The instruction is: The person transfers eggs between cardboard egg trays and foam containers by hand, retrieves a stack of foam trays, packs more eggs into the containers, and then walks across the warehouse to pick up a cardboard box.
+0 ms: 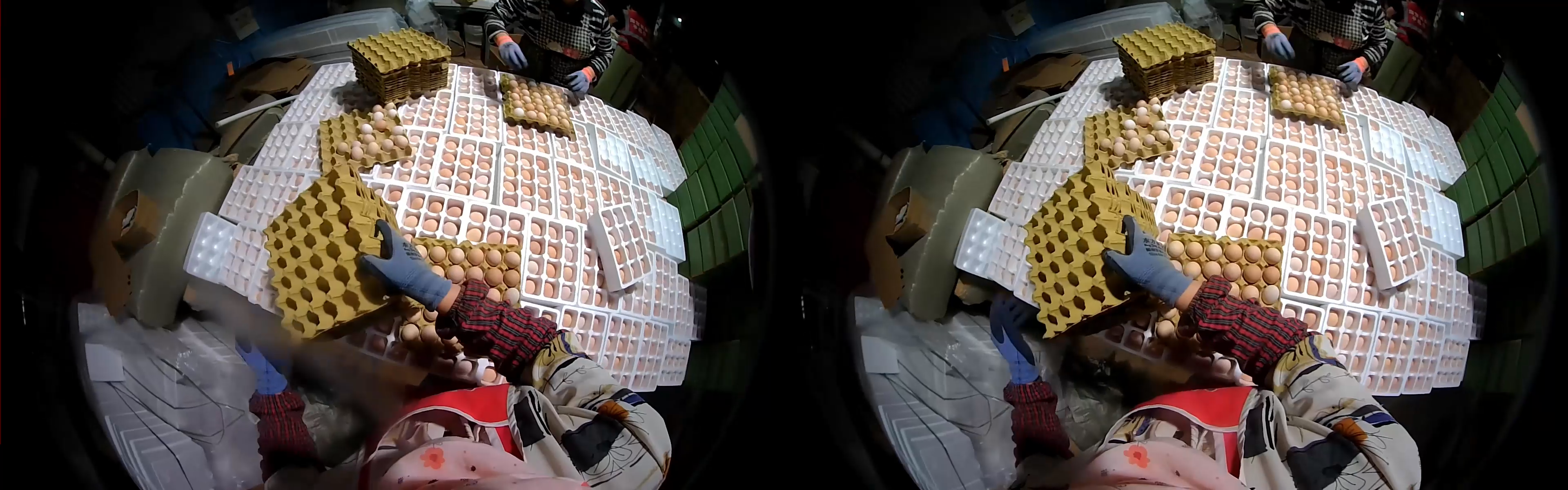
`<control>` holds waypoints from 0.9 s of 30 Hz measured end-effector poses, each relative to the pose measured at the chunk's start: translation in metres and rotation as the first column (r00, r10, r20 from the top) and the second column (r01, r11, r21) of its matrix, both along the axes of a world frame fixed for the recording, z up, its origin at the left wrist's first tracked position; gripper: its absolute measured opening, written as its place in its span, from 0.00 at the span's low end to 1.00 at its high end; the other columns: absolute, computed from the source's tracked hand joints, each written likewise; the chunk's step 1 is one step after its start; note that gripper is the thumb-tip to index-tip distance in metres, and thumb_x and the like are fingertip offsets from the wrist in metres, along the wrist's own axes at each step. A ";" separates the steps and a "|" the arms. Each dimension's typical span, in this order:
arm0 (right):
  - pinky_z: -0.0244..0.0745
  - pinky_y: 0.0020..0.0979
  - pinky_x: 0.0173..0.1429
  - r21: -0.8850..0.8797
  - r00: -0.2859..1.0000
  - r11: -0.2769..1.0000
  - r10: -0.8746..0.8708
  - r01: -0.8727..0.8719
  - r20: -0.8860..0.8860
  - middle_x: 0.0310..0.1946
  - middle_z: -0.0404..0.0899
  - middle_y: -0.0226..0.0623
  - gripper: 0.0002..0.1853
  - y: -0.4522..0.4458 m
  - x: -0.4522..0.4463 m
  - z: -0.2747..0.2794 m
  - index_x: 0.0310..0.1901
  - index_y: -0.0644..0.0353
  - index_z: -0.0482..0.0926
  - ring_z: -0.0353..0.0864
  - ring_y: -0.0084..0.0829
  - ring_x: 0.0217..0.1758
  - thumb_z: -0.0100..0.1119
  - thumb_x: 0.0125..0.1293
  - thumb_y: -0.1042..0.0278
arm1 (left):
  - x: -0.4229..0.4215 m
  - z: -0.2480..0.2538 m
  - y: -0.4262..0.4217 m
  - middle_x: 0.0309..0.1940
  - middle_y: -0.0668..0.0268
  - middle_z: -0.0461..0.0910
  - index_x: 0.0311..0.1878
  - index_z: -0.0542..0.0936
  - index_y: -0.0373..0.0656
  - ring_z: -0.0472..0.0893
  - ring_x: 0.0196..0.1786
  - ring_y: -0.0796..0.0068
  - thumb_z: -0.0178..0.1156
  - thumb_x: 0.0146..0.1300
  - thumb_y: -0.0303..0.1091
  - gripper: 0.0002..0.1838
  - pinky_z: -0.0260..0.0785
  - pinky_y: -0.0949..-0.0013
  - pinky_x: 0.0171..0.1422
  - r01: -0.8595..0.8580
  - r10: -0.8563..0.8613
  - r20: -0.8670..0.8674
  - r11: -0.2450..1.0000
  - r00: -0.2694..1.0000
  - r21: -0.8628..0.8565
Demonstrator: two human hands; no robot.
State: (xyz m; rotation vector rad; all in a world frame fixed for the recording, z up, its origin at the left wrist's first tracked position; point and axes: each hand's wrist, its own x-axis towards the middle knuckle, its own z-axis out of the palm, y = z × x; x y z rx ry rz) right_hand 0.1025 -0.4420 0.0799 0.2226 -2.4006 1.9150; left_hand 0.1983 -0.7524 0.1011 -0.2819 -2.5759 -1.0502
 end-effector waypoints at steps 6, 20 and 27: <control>0.66 0.50 0.66 0.730 0.999 0.683 -0.025 -0.012 0.039 0.63 0.67 0.60 0.37 0.009 0.026 0.044 0.63 0.63 0.69 0.69 0.58 0.63 0.61 0.63 0.40 | -0.051 -0.139 -0.057 0.73 0.61 0.64 0.77 0.56 0.43 0.66 0.72 0.62 0.38 0.77 0.58 0.35 0.60 0.59 0.75 -0.274 -0.463 0.476 0.438 0.748 0.856; 0.60 0.37 0.74 0.592 0.934 0.798 0.120 0.110 -0.336 0.66 0.65 0.55 0.23 0.013 0.009 -0.129 0.68 0.71 0.63 0.67 0.45 0.69 0.43 0.73 0.75 | -0.077 -0.178 -0.057 0.73 0.58 0.62 0.77 0.56 0.46 0.68 0.70 0.57 0.44 0.75 0.49 0.32 0.64 0.54 0.73 -0.316 -0.419 0.512 0.452 0.750 0.834; 0.65 0.38 0.73 0.207 0.865 0.951 -0.103 0.231 -0.491 0.69 0.64 0.58 0.24 0.092 -0.003 -0.063 0.70 0.67 0.62 0.66 0.50 0.71 0.45 0.74 0.73 | -0.110 -0.100 -0.025 0.71 0.57 0.63 0.77 0.54 0.45 0.68 0.69 0.64 0.48 0.76 0.38 0.30 0.64 0.61 0.72 0.172 -0.389 0.212 0.746 0.896 0.643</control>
